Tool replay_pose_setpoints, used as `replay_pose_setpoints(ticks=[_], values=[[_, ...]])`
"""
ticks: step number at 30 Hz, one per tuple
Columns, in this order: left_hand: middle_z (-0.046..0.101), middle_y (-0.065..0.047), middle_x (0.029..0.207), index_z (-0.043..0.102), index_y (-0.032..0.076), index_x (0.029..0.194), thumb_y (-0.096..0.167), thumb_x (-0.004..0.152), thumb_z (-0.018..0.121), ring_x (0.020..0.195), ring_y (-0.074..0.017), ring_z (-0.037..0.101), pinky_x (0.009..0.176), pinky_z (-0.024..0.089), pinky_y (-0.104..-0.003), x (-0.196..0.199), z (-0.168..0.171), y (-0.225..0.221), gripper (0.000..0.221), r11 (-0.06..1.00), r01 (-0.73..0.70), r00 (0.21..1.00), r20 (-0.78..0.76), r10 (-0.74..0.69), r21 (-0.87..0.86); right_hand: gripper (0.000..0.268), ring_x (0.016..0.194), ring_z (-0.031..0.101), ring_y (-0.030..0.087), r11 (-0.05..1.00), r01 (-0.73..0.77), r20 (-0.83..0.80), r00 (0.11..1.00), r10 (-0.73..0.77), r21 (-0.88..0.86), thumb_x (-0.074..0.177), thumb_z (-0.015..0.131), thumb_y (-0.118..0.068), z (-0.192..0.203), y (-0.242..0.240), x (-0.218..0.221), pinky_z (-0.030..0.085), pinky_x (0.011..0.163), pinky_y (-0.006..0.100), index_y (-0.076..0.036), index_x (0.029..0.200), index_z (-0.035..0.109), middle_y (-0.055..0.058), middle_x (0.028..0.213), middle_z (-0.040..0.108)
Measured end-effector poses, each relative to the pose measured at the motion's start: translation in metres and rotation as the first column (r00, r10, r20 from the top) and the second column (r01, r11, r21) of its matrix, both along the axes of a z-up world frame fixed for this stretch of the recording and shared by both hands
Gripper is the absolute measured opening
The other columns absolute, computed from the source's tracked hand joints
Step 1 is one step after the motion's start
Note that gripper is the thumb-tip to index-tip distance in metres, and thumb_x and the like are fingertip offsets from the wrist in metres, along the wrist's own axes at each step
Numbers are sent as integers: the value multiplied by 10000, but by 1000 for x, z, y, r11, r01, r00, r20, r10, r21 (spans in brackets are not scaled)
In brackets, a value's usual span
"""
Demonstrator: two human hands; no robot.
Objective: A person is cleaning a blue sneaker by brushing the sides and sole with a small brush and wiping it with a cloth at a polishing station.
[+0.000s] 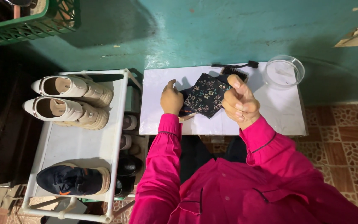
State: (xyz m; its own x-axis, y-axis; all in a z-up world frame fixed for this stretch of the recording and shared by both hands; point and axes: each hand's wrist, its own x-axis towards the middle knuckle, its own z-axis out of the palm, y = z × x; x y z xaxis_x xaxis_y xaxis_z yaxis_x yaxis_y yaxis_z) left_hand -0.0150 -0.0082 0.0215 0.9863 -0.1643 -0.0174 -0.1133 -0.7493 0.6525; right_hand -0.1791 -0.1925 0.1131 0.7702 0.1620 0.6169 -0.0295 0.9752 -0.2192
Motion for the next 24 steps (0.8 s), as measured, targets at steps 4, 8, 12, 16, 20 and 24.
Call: replay_pose_setpoints(ticks=[4,8,12,16,20,24], values=[[663,-132,1265,601,197,1355,146,1024,450,1166,-401,679,977,554,-544,0,1,0,367,1000,8,1000,-6,-8,12,561,861,690,355,992,114,-21,993,-115,-49,806,736,133,-48,-14,19,635,675,423,-125,1208,443,170,854,652],[664,-134,1262,610,182,1347,132,1019,450,1154,-404,684,961,561,-545,-1,3,0,369,1000,8,1000,-7,-8,4,510,1118,703,394,928,353,10,935,-354,-121,907,549,149,-72,-17,28,568,981,647,-148,1316,483,136,925,698],[663,-133,1265,616,181,1337,129,1020,450,1159,-400,682,966,560,-541,-1,4,0,362,1000,7,1000,-10,-7,3,353,1109,701,406,868,441,-23,889,-458,-229,980,511,-24,-71,-16,35,562,999,616,-117,1320,499,179,969,717],[662,-142,1263,614,171,1341,123,1017,445,1156,-406,683,960,564,-544,0,4,0,369,1000,11,1000,-7,-11,0,472,1252,633,302,183,563,200,551,-810,-806,854,770,-65,-79,3,54,503,1067,462,-71,1297,607,159,1252,688],[647,-153,1291,592,174,1364,115,1009,436,1173,-412,674,969,561,-540,3,0,-1,392,999,28,1000,-14,-28,30,525,1422,478,357,-849,423,901,414,-130,-317,1050,567,-396,-113,37,67,318,1192,550,-98,1481,558,172,1509,549],[661,-139,1274,606,179,1350,85,983,459,1151,-385,692,949,579,-525,6,1,-3,406,999,10,1000,5,-10,43,505,1435,478,304,-876,426,946,311,-93,-226,1080,492,-407,-131,33,67,304,1206,507,-132,1501,551,114,1519,555]])
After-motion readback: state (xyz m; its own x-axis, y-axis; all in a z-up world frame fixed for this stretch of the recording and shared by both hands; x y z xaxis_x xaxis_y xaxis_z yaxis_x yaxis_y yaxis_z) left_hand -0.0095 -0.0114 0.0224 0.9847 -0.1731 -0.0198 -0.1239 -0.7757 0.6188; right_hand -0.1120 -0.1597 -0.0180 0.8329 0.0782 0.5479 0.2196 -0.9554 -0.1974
